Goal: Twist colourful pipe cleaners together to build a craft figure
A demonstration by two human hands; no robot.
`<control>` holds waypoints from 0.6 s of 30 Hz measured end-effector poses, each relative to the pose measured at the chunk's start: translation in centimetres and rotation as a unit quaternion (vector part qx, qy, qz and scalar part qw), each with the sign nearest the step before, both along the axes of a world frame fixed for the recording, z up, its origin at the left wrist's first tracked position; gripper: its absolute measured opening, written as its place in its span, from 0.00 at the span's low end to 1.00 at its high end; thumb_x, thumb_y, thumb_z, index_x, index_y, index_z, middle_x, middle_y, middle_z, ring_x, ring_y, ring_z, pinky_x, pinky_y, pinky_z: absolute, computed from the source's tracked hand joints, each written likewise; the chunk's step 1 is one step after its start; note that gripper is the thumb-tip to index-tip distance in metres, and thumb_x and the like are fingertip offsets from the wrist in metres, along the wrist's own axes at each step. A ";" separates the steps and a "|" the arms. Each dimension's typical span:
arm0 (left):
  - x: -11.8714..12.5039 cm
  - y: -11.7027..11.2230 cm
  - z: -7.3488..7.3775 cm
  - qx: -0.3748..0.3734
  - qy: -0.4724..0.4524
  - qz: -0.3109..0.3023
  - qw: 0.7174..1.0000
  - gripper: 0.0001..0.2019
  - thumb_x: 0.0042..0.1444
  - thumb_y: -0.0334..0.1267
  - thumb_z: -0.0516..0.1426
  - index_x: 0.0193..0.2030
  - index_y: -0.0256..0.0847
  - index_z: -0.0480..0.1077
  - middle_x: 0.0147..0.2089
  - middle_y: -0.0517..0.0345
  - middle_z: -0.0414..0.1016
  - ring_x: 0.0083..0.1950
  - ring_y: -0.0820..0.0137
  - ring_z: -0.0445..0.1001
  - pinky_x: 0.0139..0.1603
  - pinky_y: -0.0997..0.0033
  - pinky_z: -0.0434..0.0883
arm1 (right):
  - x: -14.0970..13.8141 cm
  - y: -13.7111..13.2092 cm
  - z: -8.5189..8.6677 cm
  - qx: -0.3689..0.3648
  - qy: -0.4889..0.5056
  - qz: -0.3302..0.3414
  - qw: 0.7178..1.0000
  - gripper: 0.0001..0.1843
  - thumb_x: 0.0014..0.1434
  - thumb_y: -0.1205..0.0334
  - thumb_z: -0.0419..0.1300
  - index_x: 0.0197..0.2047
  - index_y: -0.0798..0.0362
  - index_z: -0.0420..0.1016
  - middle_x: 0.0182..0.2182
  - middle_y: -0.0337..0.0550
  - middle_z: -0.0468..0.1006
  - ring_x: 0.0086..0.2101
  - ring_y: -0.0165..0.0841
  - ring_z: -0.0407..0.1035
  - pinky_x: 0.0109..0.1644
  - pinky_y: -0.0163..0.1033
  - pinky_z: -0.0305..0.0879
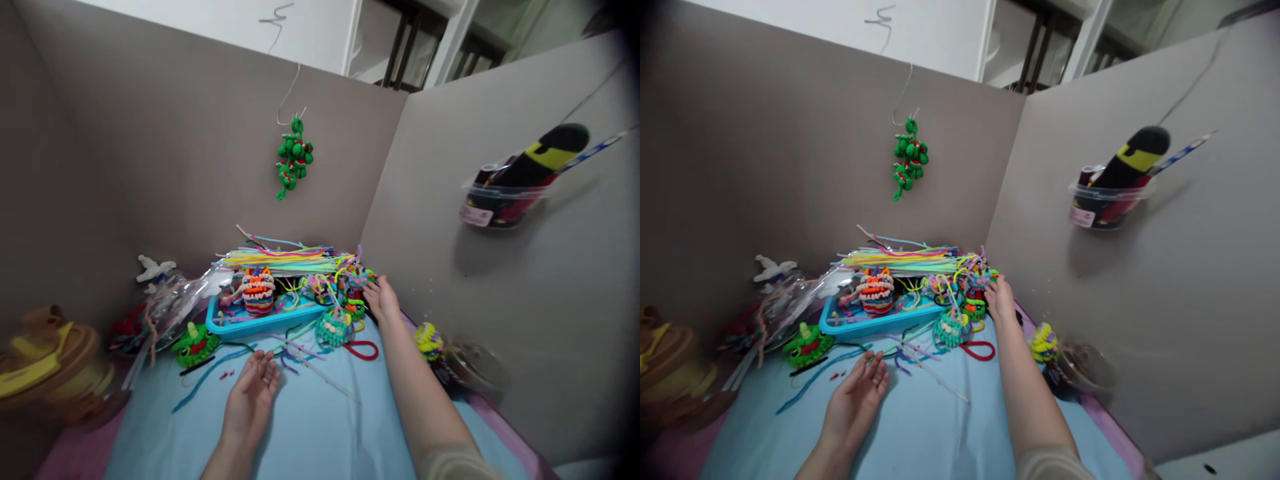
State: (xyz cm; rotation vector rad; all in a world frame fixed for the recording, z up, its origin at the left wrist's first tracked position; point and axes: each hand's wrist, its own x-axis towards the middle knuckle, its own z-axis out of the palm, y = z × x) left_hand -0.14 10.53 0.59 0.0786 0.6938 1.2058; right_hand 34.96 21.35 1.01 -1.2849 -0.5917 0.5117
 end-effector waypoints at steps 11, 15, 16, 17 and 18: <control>-0.7 0.5 -0.1 -0.030 -0.086 0.009 0.996 0.08 0.44 0.22 0.55 0.24 0.39 0.70 0.36 0.56 0.76 0.38 0.68 0.75 0.42 0.63 0.73 | -2.0 -0.8 3.3 0.026 0.053 -0.070 0.996 0.19 0.47 0.46 0.58 0.34 0.52 0.64 0.27 0.34 0.68 0.27 0.26 0.65 0.30 0.32 0.61; -1.0 0.7 0.2 -0.019 -0.106 0.016 0.994 0.08 0.49 0.24 0.54 0.28 0.38 0.71 0.35 0.54 0.75 0.35 0.68 0.74 0.37 0.65 0.73 | -3.7 -1.3 4.5 0.053 0.029 -0.097 0.993 0.18 0.48 0.49 0.57 0.39 0.52 0.63 0.33 0.36 0.68 0.32 0.27 0.66 0.33 0.31 0.61; -1.0 0.8 0.2 -0.013 -0.101 0.015 0.995 0.07 0.50 0.24 0.54 0.29 0.37 0.71 0.35 0.54 0.75 0.35 0.68 0.74 0.37 0.66 0.72 | -4.3 -1.6 4.7 0.063 0.024 -0.105 0.992 0.18 0.49 0.50 0.57 0.40 0.51 0.62 0.34 0.36 0.68 0.33 0.27 0.66 0.34 0.32 0.61; -0.9 0.8 0.2 -0.006 -0.094 0.014 0.995 0.07 0.50 0.24 0.54 0.29 0.37 0.71 0.34 0.54 0.75 0.35 0.69 0.74 0.36 0.67 0.72 | -5.1 -1.9 4.9 0.075 0.013 -0.113 0.991 0.19 0.50 0.52 0.57 0.42 0.51 0.62 0.36 0.37 0.67 0.35 0.28 0.66 0.36 0.33 0.62; -0.8 0.7 0.2 0.003 -0.085 0.012 0.996 0.06 0.50 0.24 0.54 0.29 0.37 0.71 0.34 0.54 0.74 0.34 0.70 0.74 0.35 0.69 0.72 | -6.0 -2.2 5.1 0.087 -0.009 -0.119 0.989 0.19 0.51 0.53 0.57 0.44 0.51 0.61 0.38 0.39 0.67 0.37 0.29 0.66 0.39 0.34 0.62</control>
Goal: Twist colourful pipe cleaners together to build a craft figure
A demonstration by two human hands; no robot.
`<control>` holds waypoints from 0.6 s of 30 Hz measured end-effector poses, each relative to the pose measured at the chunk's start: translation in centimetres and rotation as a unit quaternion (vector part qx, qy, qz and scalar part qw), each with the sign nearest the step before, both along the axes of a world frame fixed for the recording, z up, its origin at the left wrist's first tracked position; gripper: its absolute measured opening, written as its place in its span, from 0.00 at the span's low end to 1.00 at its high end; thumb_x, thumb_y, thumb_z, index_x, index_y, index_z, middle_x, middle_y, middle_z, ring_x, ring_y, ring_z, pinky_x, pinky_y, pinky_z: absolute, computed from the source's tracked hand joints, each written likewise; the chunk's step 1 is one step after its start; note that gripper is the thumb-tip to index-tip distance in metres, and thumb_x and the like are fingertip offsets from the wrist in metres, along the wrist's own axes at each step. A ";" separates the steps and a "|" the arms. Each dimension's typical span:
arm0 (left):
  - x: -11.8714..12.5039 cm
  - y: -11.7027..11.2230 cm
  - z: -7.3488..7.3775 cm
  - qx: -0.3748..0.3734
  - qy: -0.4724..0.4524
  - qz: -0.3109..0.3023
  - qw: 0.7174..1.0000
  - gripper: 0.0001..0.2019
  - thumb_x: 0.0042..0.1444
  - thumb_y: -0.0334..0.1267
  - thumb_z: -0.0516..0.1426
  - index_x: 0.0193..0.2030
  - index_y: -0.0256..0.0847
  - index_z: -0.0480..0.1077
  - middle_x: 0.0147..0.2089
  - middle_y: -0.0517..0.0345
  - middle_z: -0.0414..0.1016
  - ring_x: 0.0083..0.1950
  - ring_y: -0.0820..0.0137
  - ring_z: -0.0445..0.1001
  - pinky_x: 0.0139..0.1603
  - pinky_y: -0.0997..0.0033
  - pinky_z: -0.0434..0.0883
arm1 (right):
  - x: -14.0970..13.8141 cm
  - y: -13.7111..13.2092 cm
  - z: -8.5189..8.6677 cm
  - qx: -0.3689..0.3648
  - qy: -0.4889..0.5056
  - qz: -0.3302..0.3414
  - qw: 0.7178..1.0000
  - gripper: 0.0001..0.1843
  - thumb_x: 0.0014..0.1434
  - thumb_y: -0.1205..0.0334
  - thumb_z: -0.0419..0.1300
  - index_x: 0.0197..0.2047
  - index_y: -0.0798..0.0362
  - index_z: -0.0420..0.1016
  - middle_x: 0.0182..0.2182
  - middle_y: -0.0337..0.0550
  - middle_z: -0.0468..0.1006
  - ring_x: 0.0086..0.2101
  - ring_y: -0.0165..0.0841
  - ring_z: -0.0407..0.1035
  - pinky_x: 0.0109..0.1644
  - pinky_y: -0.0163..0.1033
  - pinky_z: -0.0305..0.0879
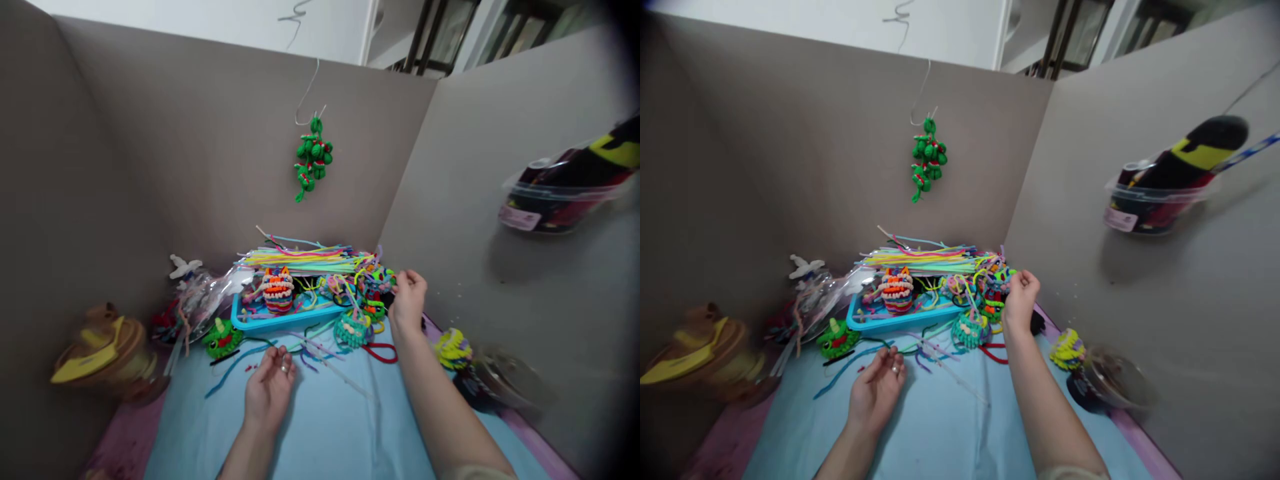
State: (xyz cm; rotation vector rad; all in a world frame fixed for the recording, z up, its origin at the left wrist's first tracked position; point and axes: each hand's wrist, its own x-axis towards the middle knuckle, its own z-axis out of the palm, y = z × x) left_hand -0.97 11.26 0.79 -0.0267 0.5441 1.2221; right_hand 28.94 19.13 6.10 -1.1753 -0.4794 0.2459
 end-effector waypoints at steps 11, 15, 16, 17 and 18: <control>0.4 -2.2 0.1 0.138 0.108 0.020 0.984 0.09 0.43 0.28 0.62 0.26 0.36 0.64 0.24 0.64 0.61 0.24 0.79 0.61 0.26 0.78 0.61 | -12.6 2.3 1.7 -0.223 -0.626 0.324 0.673 0.09 0.58 0.63 0.53 0.36 0.50 0.76 0.36 0.46 0.77 0.39 0.37 0.68 0.44 0.38 0.60; 0.9 -2.3 0.2 0.163 0.117 -0.002 0.980 0.11 0.42 0.28 0.62 0.23 0.37 0.61 0.23 0.64 0.59 0.24 0.78 0.60 0.26 0.77 0.58 | -12.8 6.3 1.9 -0.270 -0.651 0.292 0.647 0.13 0.58 0.70 0.50 0.42 0.56 0.73 0.42 0.54 0.74 0.45 0.41 0.64 0.47 0.41 0.58; 1.1 -2.3 0.2 0.164 0.104 -0.007 0.981 0.12 0.42 0.29 0.62 0.23 0.37 0.60 0.23 0.64 0.59 0.24 0.78 0.59 0.25 0.77 0.58 | -12.7 7.0 1.7 -0.280 -0.656 0.284 0.640 0.13 0.58 0.71 0.50 0.44 0.57 0.72 0.43 0.55 0.74 0.45 0.42 0.63 0.47 0.41 0.57; 1.1 -2.3 0.2 0.164 0.086 -0.011 0.983 0.12 0.43 0.30 0.61 0.23 0.37 0.59 0.23 0.64 0.58 0.24 0.77 0.59 0.25 0.77 0.57 | -12.6 7.6 1.4 -0.291 -0.661 0.275 0.634 0.14 0.57 0.72 0.50 0.45 0.58 0.71 0.43 0.56 0.73 0.46 0.42 0.63 0.47 0.42 0.57; 1.2 -2.3 0.2 0.162 0.069 -0.015 0.984 0.12 0.43 0.30 0.61 0.22 0.38 0.58 0.23 0.64 0.57 0.24 0.77 0.59 0.25 0.76 0.57 | -12.5 8.0 1.2 -0.299 -0.666 0.267 0.629 0.15 0.57 0.73 0.50 0.47 0.59 0.70 0.44 0.57 0.73 0.47 0.42 0.62 0.48 0.42 0.57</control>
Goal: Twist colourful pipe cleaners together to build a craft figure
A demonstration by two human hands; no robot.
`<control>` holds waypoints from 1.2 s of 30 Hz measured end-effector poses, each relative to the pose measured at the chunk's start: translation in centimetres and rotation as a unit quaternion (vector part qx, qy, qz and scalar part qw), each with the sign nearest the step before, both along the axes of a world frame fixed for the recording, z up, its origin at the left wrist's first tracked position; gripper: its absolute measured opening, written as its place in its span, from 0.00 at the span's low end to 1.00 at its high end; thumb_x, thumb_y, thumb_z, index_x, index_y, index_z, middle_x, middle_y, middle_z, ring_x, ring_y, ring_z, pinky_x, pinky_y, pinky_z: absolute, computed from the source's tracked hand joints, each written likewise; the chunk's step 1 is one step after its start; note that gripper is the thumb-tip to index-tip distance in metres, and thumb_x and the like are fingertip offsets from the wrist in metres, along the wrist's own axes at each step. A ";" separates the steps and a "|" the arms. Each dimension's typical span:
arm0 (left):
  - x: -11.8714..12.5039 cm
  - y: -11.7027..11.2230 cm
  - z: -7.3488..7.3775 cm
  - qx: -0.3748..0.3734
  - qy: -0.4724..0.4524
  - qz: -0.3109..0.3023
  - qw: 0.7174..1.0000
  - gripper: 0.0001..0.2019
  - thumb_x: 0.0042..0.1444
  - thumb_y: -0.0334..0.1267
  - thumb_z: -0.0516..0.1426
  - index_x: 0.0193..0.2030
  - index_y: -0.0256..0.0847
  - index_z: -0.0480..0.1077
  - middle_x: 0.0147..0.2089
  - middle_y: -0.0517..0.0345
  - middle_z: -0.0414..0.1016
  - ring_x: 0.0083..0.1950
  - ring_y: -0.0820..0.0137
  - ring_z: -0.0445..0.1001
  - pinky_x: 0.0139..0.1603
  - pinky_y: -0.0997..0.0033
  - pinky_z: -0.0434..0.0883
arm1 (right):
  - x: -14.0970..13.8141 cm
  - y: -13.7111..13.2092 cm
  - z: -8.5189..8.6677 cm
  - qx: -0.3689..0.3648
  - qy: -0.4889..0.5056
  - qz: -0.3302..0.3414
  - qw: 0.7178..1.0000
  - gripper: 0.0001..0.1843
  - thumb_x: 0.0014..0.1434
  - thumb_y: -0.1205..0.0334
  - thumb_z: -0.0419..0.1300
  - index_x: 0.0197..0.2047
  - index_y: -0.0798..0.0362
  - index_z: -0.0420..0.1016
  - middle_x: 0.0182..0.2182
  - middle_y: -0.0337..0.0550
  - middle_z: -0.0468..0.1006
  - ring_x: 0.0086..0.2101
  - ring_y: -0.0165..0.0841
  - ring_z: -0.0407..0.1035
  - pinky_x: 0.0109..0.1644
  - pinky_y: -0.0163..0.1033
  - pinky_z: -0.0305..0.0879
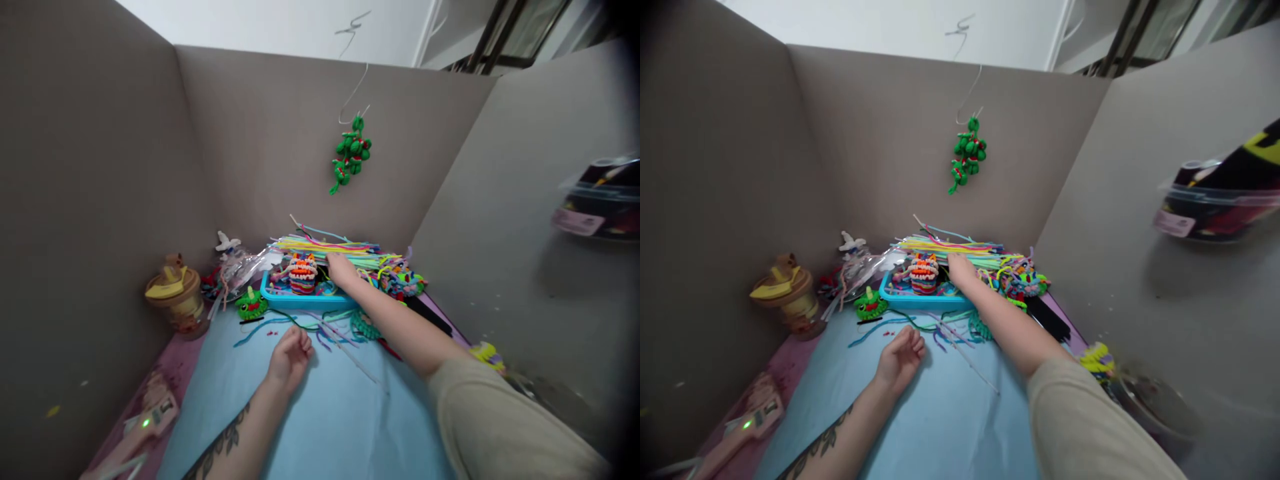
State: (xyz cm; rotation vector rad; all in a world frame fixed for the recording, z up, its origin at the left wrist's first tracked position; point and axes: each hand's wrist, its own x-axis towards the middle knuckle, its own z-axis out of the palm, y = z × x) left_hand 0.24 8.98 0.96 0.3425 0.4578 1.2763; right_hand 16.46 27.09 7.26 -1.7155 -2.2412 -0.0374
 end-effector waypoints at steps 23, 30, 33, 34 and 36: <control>-1.3 1.5 -0.4 -0.124 -0.186 -0.001 0.975 0.10 0.48 0.30 0.59 0.22 0.36 0.61 0.23 0.64 0.55 0.24 0.77 0.57 0.26 0.76 0.57 | 2.1 7.5 2.3 0.024 0.011 -0.159 0.987 0.13 0.60 0.63 0.50 0.47 0.53 0.67 0.44 0.51 0.74 0.44 0.39 0.68 0.44 0.38 0.61; -0.8 0.9 -0.6 -0.063 -0.120 -0.023 0.990 0.09 0.51 0.32 0.57 0.23 0.36 0.62 0.23 0.63 0.56 0.25 0.76 0.57 0.26 0.75 0.58 | 2.5 4.9 1.1 -0.007 -0.040 -0.064 0.997 0.15 0.53 0.71 0.54 0.45 0.51 0.71 0.45 0.48 0.75 0.44 0.38 0.69 0.43 0.37 0.62; -0.6 0.7 -0.6 -0.043 -0.104 -0.027 0.993 0.09 0.50 0.32 0.57 0.22 0.36 0.62 0.22 0.62 0.56 0.24 0.75 0.57 0.25 0.75 0.58 | 3.1 4.4 0.9 -0.009 -0.063 -0.050 0.997 0.22 0.51 0.73 0.55 0.50 0.52 0.69 0.49 0.51 0.73 0.49 0.41 0.66 0.47 0.40 0.62; -0.6 0.6 -0.6 -0.043 -0.099 -0.023 0.994 0.08 0.50 0.31 0.57 0.22 0.36 0.62 0.22 0.62 0.56 0.24 0.75 0.57 0.25 0.75 0.57 | 3.3 4.4 0.9 -0.008 -0.068 -0.047 0.997 0.25 0.51 0.73 0.55 0.54 0.52 0.66 0.52 0.52 0.71 0.51 0.42 0.64 0.49 0.41 0.61; -0.5 0.5 -0.6 -0.047 -0.091 -0.015 0.995 0.08 0.51 0.31 0.56 0.22 0.36 0.62 0.22 0.62 0.56 0.24 0.75 0.57 0.24 0.75 0.57 | 3.7 4.6 0.8 -0.004 -0.075 -0.045 0.996 0.30 0.52 0.73 0.54 0.59 0.52 0.60 0.57 0.52 0.66 0.55 0.43 0.59 0.52 0.43 0.59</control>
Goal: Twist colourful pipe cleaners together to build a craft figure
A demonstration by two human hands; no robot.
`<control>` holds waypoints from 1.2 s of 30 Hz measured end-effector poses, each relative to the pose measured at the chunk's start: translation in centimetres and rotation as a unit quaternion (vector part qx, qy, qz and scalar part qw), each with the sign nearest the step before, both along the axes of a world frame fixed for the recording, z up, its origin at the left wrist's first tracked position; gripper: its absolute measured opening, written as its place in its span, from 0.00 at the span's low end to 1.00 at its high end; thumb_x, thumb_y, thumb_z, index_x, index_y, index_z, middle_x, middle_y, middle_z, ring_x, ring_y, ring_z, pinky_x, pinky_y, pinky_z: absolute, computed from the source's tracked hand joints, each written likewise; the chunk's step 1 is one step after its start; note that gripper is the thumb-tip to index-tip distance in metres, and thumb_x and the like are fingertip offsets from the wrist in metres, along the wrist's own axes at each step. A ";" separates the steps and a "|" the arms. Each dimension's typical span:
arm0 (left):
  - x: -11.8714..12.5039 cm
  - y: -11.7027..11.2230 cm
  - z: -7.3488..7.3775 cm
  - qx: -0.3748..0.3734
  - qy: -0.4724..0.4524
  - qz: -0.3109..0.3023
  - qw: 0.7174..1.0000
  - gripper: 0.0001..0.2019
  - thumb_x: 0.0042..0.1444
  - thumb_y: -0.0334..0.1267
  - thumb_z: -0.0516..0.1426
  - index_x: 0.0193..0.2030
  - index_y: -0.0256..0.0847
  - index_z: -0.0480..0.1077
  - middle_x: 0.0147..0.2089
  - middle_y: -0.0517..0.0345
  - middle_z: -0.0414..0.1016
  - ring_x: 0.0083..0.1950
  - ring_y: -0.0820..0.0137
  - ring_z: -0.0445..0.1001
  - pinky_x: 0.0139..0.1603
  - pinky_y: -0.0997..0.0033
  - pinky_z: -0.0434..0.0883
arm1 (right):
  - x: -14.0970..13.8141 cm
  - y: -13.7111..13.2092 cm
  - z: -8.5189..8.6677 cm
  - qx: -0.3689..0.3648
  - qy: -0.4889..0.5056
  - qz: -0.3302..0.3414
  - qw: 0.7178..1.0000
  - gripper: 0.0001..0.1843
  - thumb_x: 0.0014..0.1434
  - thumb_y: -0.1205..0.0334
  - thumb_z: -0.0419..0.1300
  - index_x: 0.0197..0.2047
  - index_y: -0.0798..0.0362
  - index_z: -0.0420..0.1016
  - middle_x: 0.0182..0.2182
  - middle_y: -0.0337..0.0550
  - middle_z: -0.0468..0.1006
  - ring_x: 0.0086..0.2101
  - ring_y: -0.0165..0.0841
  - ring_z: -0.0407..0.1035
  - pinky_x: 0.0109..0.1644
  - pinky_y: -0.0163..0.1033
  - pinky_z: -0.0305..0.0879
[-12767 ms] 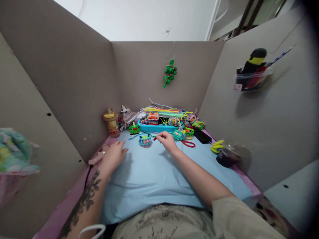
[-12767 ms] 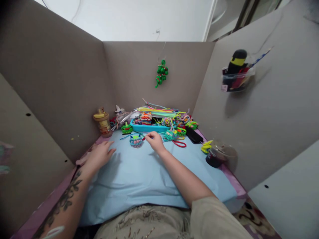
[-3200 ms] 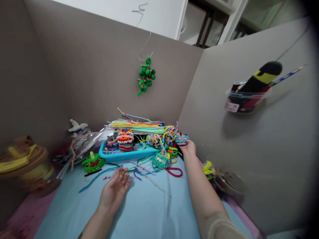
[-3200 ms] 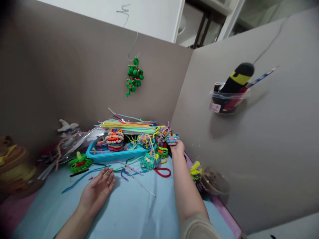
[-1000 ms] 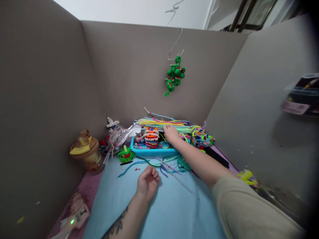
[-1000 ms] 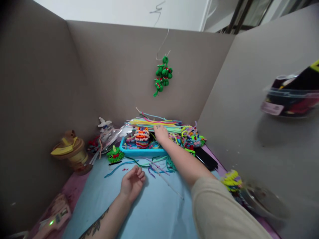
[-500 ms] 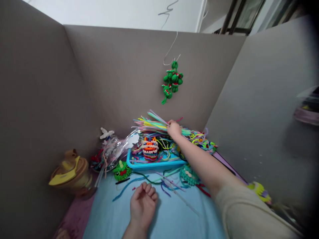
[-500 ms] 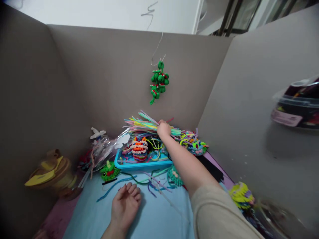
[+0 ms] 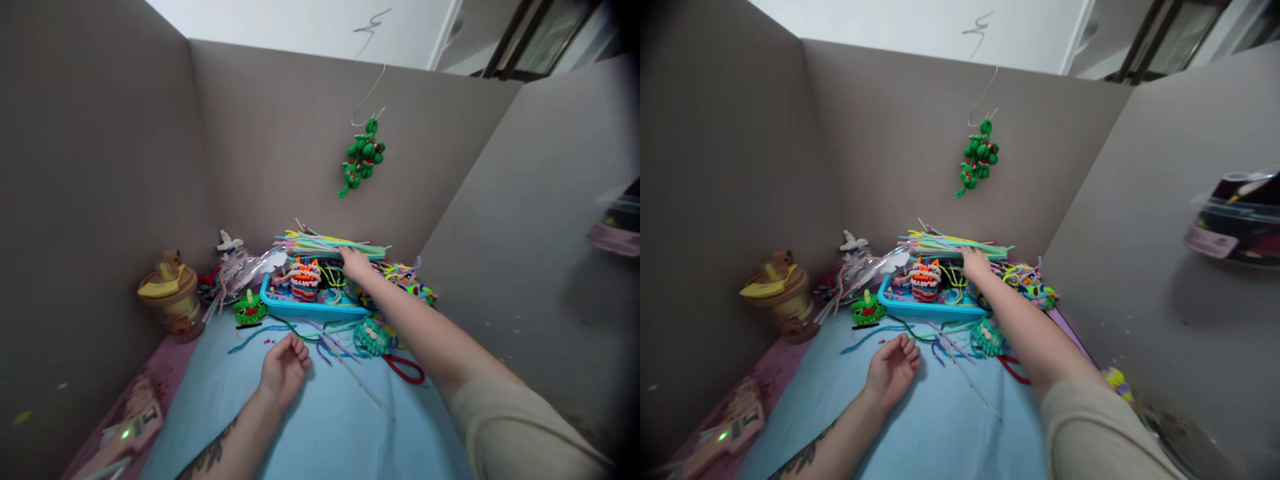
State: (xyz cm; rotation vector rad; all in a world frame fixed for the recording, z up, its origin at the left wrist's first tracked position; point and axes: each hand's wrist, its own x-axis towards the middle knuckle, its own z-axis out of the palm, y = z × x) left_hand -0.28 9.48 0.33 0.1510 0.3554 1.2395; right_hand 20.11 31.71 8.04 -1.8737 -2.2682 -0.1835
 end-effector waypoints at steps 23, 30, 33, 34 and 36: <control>-0.4 0.4 0.0 -0.026 -0.002 -0.015 1.000 0.13 0.55 0.33 0.53 0.21 0.36 0.59 0.20 0.63 0.54 0.22 0.76 0.55 0.23 0.75 0.55 | 1.5 1.4 1.1 0.013 -0.040 0.033 0.999 0.08 0.57 0.63 0.54 0.40 0.54 0.71 0.41 0.50 0.75 0.43 0.40 0.67 0.43 0.38 0.59; -0.2 0.4 0.0 -0.030 0.002 -0.017 0.999 0.13 0.55 0.33 0.54 0.21 0.36 0.59 0.20 0.64 0.53 0.22 0.77 0.54 0.23 0.75 0.55 | 2.3 0.8 2.6 0.014 -0.031 0.016 0.999 0.12 0.62 0.62 0.49 0.46 0.53 0.68 0.36 0.49 0.78 0.37 0.38 0.70 0.37 0.36 0.58; -0.2 0.4 0.0 -0.029 0.008 -0.019 0.999 0.13 0.55 0.33 0.54 0.20 0.36 0.60 0.20 0.64 0.54 0.22 0.77 0.55 0.23 0.75 0.56 | 2.5 0.3 3.4 0.028 -0.027 0.015 0.999 0.13 0.63 0.64 0.46 0.46 0.52 0.68 0.40 0.48 0.77 0.39 0.36 0.69 0.39 0.35 0.58; -0.2 0.4 0.0 -0.029 0.009 -0.019 0.999 0.13 0.55 0.33 0.54 0.20 0.36 0.60 0.20 0.63 0.54 0.22 0.77 0.55 0.23 0.75 0.56 | 2.6 0.2 3.6 0.034 -0.025 0.014 0.999 0.13 0.63 0.65 0.45 0.45 0.51 0.68 0.42 0.48 0.76 0.41 0.36 0.69 0.40 0.35 0.58; -0.2 0.4 0.0 -0.029 0.010 -0.019 0.999 0.13 0.55 0.33 0.54 0.20 0.36 0.60 0.20 0.63 0.54 0.22 0.76 0.55 0.23 0.76 0.56 | 2.9 0.1 4.1 0.045 -0.022 0.009 0.999 0.13 0.63 0.65 0.45 0.45 0.51 0.69 0.44 0.48 0.75 0.42 0.37 0.68 0.41 0.36 0.58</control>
